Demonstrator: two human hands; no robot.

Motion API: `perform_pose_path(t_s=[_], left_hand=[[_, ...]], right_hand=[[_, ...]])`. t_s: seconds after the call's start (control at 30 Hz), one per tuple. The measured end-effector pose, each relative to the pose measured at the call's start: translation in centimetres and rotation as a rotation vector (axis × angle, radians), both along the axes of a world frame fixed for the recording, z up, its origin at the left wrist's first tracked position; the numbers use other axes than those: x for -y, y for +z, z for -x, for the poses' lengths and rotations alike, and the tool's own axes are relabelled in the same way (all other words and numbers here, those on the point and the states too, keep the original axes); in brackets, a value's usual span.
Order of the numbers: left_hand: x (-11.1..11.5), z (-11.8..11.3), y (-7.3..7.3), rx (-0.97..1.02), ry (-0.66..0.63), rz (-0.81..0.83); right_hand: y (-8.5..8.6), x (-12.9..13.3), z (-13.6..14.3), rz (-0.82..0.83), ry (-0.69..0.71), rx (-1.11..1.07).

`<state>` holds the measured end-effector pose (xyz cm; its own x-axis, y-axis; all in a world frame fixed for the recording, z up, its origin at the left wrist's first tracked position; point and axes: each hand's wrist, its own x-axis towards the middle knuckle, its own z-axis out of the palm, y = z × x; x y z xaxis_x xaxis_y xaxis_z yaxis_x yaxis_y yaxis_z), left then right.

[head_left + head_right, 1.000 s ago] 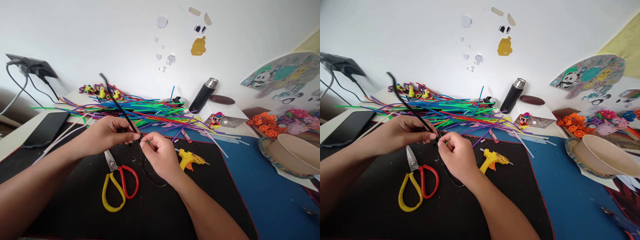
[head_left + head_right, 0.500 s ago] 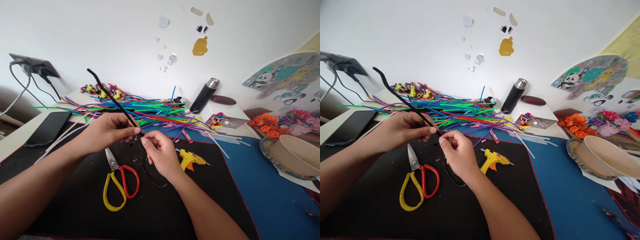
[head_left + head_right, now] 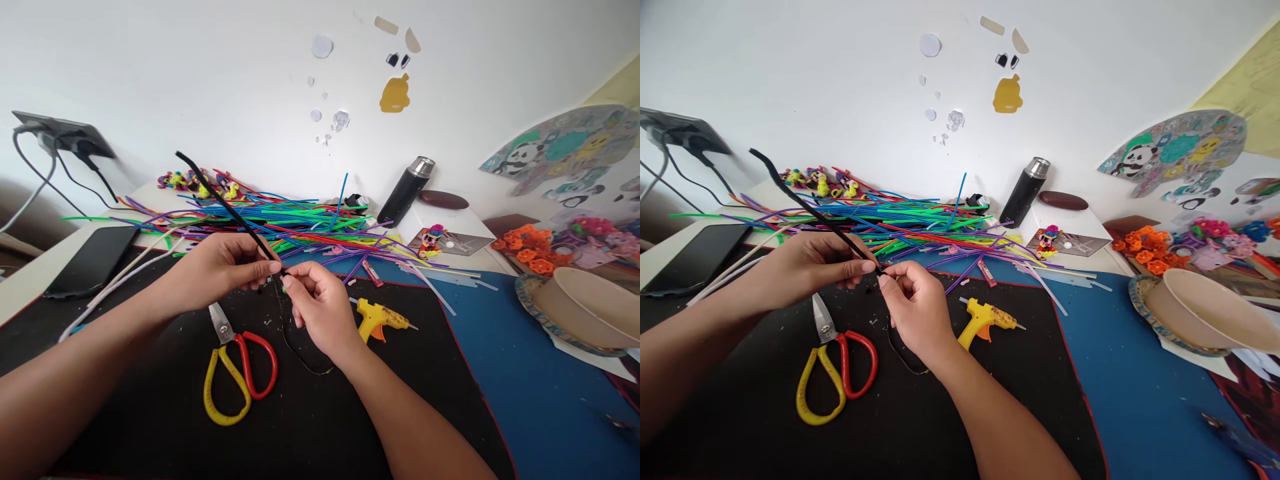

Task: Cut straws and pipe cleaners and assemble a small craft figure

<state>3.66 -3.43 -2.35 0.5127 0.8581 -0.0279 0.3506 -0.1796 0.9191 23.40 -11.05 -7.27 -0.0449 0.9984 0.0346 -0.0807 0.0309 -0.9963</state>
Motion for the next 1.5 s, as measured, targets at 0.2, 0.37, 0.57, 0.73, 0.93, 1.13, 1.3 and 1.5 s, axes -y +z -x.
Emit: perform_pose_path(t_s=[0.2,0.37,0.57,0.73,0.93,1.13,1.3,1.5], left_hand=[[-0.2,0.0,-0.2,0.01,-0.043,-0.011],[-0.3,0.5,0.2,-0.049,-0.106,-0.051],[-0.4,1.0,0.7,-0.24,-0.22,-0.138],[-0.8,1.2,0.4,-0.226,-0.2,-0.07],[-1.3,1.3,0.5,-0.094,-0.063,0.01],[-1.3,2.3,-2.3,-0.049,-0.014,0.125],[-2.1,3.8,-4.9,-0.236,0.082,0.036],[-2.7,4.0,-6.0,-0.299,0.143,0.011]], right_hand=[[-0.1,0.1,-0.1,-0.03,-0.022,0.087],[0.4,0.3,-0.2,-0.027,-0.003,0.195],[0.1,0.5,0.0,-0.043,0.085,0.381],[-0.5,0.3,0.1,-0.03,0.047,0.341],[-0.1,0.2,-0.1,0.035,0.066,0.117],[0.0,0.3,0.1,0.06,0.063,0.1],[-0.3,0.5,0.4,0.062,0.074,0.124],[-0.8,0.6,0.8,0.097,0.09,0.152]])
